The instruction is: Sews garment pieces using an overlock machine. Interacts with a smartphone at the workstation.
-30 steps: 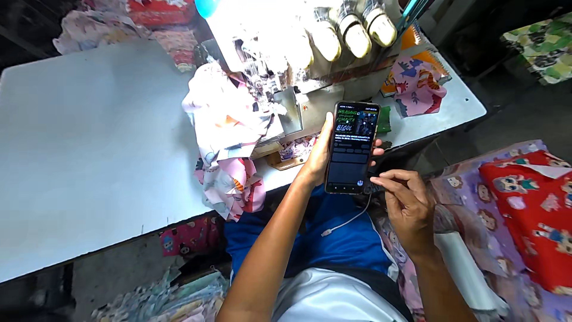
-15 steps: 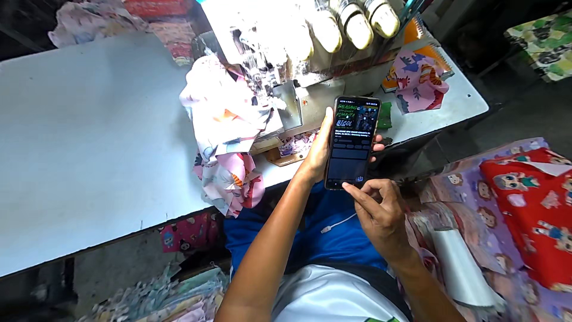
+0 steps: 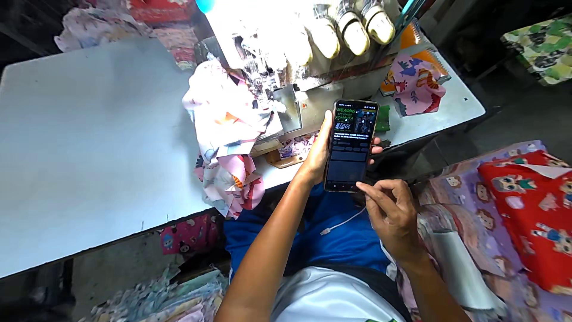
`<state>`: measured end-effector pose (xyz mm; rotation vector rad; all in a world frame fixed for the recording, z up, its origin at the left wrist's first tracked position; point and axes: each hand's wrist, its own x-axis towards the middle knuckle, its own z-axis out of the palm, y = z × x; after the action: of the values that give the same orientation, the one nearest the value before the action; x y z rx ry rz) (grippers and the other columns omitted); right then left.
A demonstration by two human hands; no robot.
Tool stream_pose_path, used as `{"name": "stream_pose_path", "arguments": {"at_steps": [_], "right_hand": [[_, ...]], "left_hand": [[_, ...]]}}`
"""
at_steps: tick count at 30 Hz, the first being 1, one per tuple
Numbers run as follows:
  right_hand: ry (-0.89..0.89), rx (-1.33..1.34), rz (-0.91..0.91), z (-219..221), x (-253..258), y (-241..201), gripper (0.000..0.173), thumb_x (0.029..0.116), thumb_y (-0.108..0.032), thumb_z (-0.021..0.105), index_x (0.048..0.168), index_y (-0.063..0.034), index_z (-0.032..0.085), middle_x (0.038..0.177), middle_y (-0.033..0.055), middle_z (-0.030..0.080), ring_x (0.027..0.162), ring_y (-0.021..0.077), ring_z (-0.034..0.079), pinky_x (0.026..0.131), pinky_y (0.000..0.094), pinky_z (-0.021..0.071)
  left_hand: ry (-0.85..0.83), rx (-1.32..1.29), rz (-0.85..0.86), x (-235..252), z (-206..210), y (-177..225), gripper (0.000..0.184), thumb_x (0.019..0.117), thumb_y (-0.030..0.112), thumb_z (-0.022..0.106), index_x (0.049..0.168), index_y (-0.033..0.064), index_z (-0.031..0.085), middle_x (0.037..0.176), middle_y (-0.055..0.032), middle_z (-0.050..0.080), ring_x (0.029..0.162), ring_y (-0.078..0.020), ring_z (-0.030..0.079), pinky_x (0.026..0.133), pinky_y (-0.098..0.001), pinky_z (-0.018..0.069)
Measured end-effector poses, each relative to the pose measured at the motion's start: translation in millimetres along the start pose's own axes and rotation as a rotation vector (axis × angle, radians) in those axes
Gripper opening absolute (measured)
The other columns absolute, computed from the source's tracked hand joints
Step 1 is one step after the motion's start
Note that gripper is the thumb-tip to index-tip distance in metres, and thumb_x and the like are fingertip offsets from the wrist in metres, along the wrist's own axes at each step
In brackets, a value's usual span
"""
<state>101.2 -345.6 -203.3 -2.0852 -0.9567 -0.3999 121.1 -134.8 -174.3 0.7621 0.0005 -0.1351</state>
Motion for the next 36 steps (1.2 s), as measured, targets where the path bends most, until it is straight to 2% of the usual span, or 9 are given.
{"name": "stream_pose_path", "arguments": {"at_steps": [11, 19, 22, 25, 28, 29, 32, 35, 36], "right_hand": [[0.056, -0.044, -0.017, -1, 33, 13, 0.025, 0.0990, -0.007, 0.059, 0.115, -0.0097, 0.078, 0.107, 0.0134, 0.062, 0.100, 0.0225, 0.059, 0.088, 0.0351, 0.0486], [0.025, 0.005, -0.022, 1, 27, 15, 0.023, 0.0965, -0.006, 0.060, 0.107, -0.0108, 0.080, 0.107, 0.0129, 0.063, 0.100, 0.0213, 0.059, 0.089, 0.0336, 0.0495], [0.018, -0.015, -0.032, 3, 32, 18, 0.027, 0.0975, -0.006, 0.060, 0.114, -0.0141, 0.079, 0.108, 0.0123, 0.062, 0.098, 0.0217, 0.059, 0.087, 0.0361, 0.0493], [0.053, -0.067, -0.013, 3, 43, 20, 0.031, 0.1002, -0.009, 0.059, 0.127, -0.0128, 0.074, 0.109, 0.0143, 0.062, 0.098, 0.0252, 0.059, 0.085, 0.0391, 0.0488], [0.089, -0.094, 0.003, 0, 48, 21, 0.033, 0.1013, -0.012, 0.059, 0.132, -0.0118, 0.071, 0.113, 0.0159, 0.063, 0.103, 0.0269, 0.061, 0.090, 0.0405, 0.0502], [0.094, -0.095, 0.009, 0, 47, 21, 0.032, 0.1013, -0.012, 0.059, 0.131, -0.0115, 0.071, 0.113, 0.0160, 0.063, 0.103, 0.0269, 0.061, 0.090, 0.0399, 0.0504], [0.092, -0.090, 0.017, 1, 40, 19, 0.030, 0.1011, -0.012, 0.059, 0.128, -0.0102, 0.073, 0.110, 0.0150, 0.063, 0.100, 0.0250, 0.061, 0.088, 0.0368, 0.0503], [0.074, -0.067, 0.019, 1, 31, 16, 0.027, 0.1002, -0.012, 0.059, 0.121, -0.0094, 0.076, 0.107, 0.0146, 0.065, 0.100, 0.0248, 0.061, 0.087, 0.0355, 0.0509], [0.070, -0.056, 0.015, 2, 29, 15, 0.026, 0.1001, -0.012, 0.059, 0.120, -0.0094, 0.076, 0.107, 0.0144, 0.065, 0.100, 0.0243, 0.061, 0.088, 0.0350, 0.0508]], "left_hand": [[0.066, 0.092, 0.053, -1, 3, 0, 0.083, 0.1043, 0.061, -0.004, 0.133, 0.0098, 0.055, 0.113, -0.0166, 0.072, 0.105, -0.0289, 0.072, 0.089, -0.0449, 0.0609], [0.024, 0.048, 0.006, -1, 2, 1, 0.087, 0.1023, 0.065, -0.005, 0.135, 0.0087, 0.053, 0.116, -0.0199, 0.071, 0.106, -0.0335, 0.071, 0.087, -0.0482, 0.0609], [0.072, 0.091, 0.035, -1, 2, 0, 0.085, 0.1036, 0.063, -0.003, 0.134, 0.0086, 0.055, 0.114, -0.0187, 0.072, 0.105, -0.0310, 0.072, 0.088, -0.0464, 0.0609], [0.144, 0.148, 0.068, -2, 2, 0, 0.079, 0.1057, 0.060, 0.000, 0.133, 0.0119, 0.057, 0.112, -0.0118, 0.073, 0.104, -0.0229, 0.072, 0.088, -0.0414, 0.0609], [0.200, 0.165, 0.063, -4, 6, 1, 0.076, 0.1061, 0.060, 0.002, 0.130, 0.0154, 0.059, 0.108, -0.0075, 0.074, 0.098, -0.0186, 0.073, 0.083, -0.0389, 0.0624], [0.207, 0.156, 0.050, -5, 8, 1, 0.078, 0.1057, 0.062, 0.003, 0.130, 0.0156, 0.060, 0.108, -0.0082, 0.074, 0.097, -0.0196, 0.074, 0.081, -0.0394, 0.0629], [0.110, 0.100, 0.037, -4, 4, 1, 0.082, 0.1043, 0.062, -0.001, 0.134, 0.0117, 0.056, 0.114, -0.0150, 0.072, 0.103, -0.0274, 0.072, 0.086, -0.0446, 0.0619], [0.158, 0.140, 0.020, -11, 10, 2, 0.083, 0.1024, 0.069, 0.004, 0.132, 0.0178, 0.062, 0.109, -0.0113, 0.074, 0.094, -0.0214, 0.074, 0.079, -0.0377, 0.0625], [0.137, 0.129, 0.024, -11, 10, 2, 0.084, 0.1022, 0.069, 0.003, 0.132, 0.0168, 0.061, 0.110, -0.0127, 0.074, 0.096, -0.0228, 0.074, 0.080, -0.0392, 0.0626]]}}
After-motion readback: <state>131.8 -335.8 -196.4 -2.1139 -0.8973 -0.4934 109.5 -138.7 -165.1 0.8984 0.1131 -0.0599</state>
